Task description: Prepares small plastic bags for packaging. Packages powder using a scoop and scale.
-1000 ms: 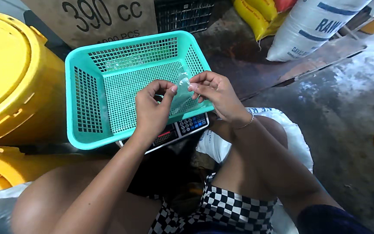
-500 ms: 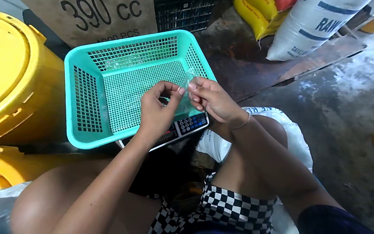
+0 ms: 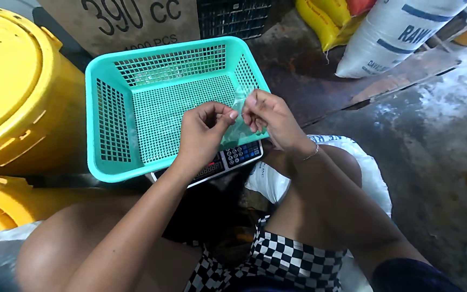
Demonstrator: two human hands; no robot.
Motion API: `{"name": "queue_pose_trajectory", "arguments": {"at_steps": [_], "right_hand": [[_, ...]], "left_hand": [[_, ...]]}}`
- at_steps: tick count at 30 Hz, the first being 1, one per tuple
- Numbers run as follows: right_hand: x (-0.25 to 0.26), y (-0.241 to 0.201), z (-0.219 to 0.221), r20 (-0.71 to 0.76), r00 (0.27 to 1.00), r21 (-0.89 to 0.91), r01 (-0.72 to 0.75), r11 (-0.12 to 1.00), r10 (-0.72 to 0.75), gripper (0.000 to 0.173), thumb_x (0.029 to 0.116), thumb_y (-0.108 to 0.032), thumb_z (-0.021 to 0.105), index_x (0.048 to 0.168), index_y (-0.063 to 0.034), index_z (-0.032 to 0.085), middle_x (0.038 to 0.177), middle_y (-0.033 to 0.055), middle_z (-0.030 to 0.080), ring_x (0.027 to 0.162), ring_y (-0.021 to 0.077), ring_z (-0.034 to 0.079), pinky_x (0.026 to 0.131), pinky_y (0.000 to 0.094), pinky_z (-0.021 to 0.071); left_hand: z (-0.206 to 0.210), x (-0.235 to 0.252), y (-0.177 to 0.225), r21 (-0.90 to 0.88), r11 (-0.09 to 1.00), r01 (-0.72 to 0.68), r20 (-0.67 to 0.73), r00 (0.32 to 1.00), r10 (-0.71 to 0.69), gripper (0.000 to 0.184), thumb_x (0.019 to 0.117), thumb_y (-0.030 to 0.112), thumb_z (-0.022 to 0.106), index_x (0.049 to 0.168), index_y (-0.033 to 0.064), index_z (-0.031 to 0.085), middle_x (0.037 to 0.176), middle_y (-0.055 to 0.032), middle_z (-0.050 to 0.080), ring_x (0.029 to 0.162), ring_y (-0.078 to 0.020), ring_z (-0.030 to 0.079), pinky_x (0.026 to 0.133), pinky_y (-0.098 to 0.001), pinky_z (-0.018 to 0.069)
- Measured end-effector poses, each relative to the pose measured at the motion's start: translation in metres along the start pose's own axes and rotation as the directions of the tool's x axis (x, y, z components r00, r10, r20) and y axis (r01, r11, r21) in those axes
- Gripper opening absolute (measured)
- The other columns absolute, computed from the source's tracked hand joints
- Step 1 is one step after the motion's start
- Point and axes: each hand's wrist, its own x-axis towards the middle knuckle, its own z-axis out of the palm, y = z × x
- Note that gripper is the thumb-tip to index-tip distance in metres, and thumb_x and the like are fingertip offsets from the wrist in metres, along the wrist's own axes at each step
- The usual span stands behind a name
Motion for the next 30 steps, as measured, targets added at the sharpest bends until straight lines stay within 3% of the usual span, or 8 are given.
{"name": "queue_pose_trajectory", "arguments": {"at_steps": [3, 9, 13, 17, 19, 20, 25, 30], "right_hand": [[-0.001, -0.002, -0.002, 0.07, 0.997, 0.009, -0.04, 0.999, 0.04, 0.01, 0.1038, -0.009, 0.048, 0.095, -0.0102, 0.053, 0.072, -0.0079, 0.056, 0.059, -0.002, 0.053, 0.055, 0.0132, 0.0452], [-0.002, 0.004, 0.01, 0.046, 0.999, 0.074, -0.016, 0.997, 0.012, 0.034, 0.108, -0.012, 0.037, 0.076, -0.0145, 0.05, 0.058, -0.0122, 0.04, 0.047, -0.0038, 0.036, 0.046, 0.0136, 0.0324], [-0.002, 0.001, 0.007, -0.02, 1.0, 0.018, -0.015, 1.0, 0.015, 0.044, 0.1115, -0.021, 0.04, 0.069, -0.0148, 0.05, 0.054, -0.0104, 0.047, 0.048, -0.0014, 0.047, 0.049, 0.0159, 0.0421], [-0.001, -0.002, -0.001, -0.07, 0.996, 0.024, -0.061, 0.998, 0.063, 0.028, 0.1102, -0.024, 0.041, 0.091, -0.0119, 0.057, 0.077, -0.0065, 0.061, 0.066, 0.0012, 0.059, 0.06, 0.0173, 0.0505], [0.001, 0.001, -0.003, -0.059, 0.998, 0.115, -0.024, 0.993, 0.031, 0.006, 0.1005, -0.009, 0.057, 0.101, -0.0095, 0.051, 0.085, -0.0032, 0.061, 0.069, 0.0027, 0.059, 0.063, 0.0181, 0.052], [0.001, 0.002, -0.002, -0.048, 0.999, 0.169, -0.006, 0.986, 0.015, 0.016, 0.0959, -0.002, 0.06, 0.103, -0.009, 0.048, 0.087, -0.0021, 0.059, 0.07, 0.0034, 0.059, 0.064, 0.0187, 0.0527], [0.0, 0.001, 0.007, 0.027, 0.999, 0.304, -0.053, 0.951, 0.046, 0.017, 0.1001, 0.003, 0.047, 0.108, -0.0105, 0.042, 0.077, -0.0053, 0.054, 0.056, -0.0008, 0.047, 0.054, 0.0143, 0.0426], [-0.001, 0.002, 0.007, 0.028, 1.0, 0.3, -0.015, 0.954, 0.006, 0.02, 0.0991, 0.003, 0.052, 0.101, -0.0135, 0.04, 0.075, -0.0066, 0.051, 0.052, -0.0018, 0.039, 0.047, 0.013, 0.0329]], "left_hand": [[0.0, -0.001, -0.001, 0.049, 0.999, -0.006, 0.008, 1.0, 0.005, 0.006, 0.0981, 0.009, 0.066, 0.097, 0.0048, 0.07, 0.08, 0.0056, 0.069, 0.071, 0.0034, 0.063, 0.068, -0.0135, 0.0529], [0.004, -0.002, -0.003, 0.074, 0.997, -0.035, 0.035, 0.999, 0.033, 0.008, 0.0989, 0.011, 0.065, 0.097, 0.0052, 0.071, 0.081, 0.0053, 0.069, 0.072, 0.0031, 0.064, 0.068, -0.0138, 0.0534], [0.002, -0.002, 0.0, 0.086, 0.996, -0.022, -0.006, 1.0, 0.023, 0.008, 0.0992, 0.011, 0.065, 0.098, 0.0055, 0.07, 0.082, 0.0054, 0.069, 0.073, 0.0029, 0.064, 0.07, -0.0138, 0.0535], [-0.001, -0.001, -0.001, 0.121, 0.991, -0.051, -0.029, 0.998, 0.055, 0.01, 0.0997, 0.012, 0.064, 0.098, 0.0048, 0.071, 0.082, 0.0044, 0.07, 0.073, 0.0026, 0.064, 0.069, -0.0141, 0.0534], [-0.001, -0.001, -0.002, 0.138, 0.989, -0.051, -0.019, 0.998, 0.054, 0.01, 0.0996, 0.013, 0.064, 0.098, 0.0056, 0.071, 0.082, 0.0043, 0.07, 0.072, 0.0022, 0.063, 0.068, -0.0143, 0.0526], [0.0, -0.002, -0.002, 0.145, 0.988, -0.047, -0.005, 0.999, 0.048, 0.01, 0.0996, 0.014, 0.065, 0.098, 0.0061, 0.072, 0.082, 0.0044, 0.07, 0.072, 0.0023, 0.063, 0.068, -0.0143, 0.0525], [0.003, -0.003, -0.003, 0.126, 0.991, -0.034, 0.051, 0.998, 0.028, 0.009, 0.0967, 0.016, 0.068, 0.096, 0.0076, 0.071, 0.079, 0.006, 0.067, 0.068, 0.0032, 0.06, 0.064, -0.0138, 0.0502], [0.002, -0.003, -0.002, 0.072, 0.997, -0.013, 0.058, 0.998, 0.009, 0.005, 0.0958, 0.012, 0.07, 0.095, 0.0076, 0.071, 0.078, 0.0064, 0.068, 0.068, 0.0024, 0.061, 0.063, -0.0135, 0.0504]]}}
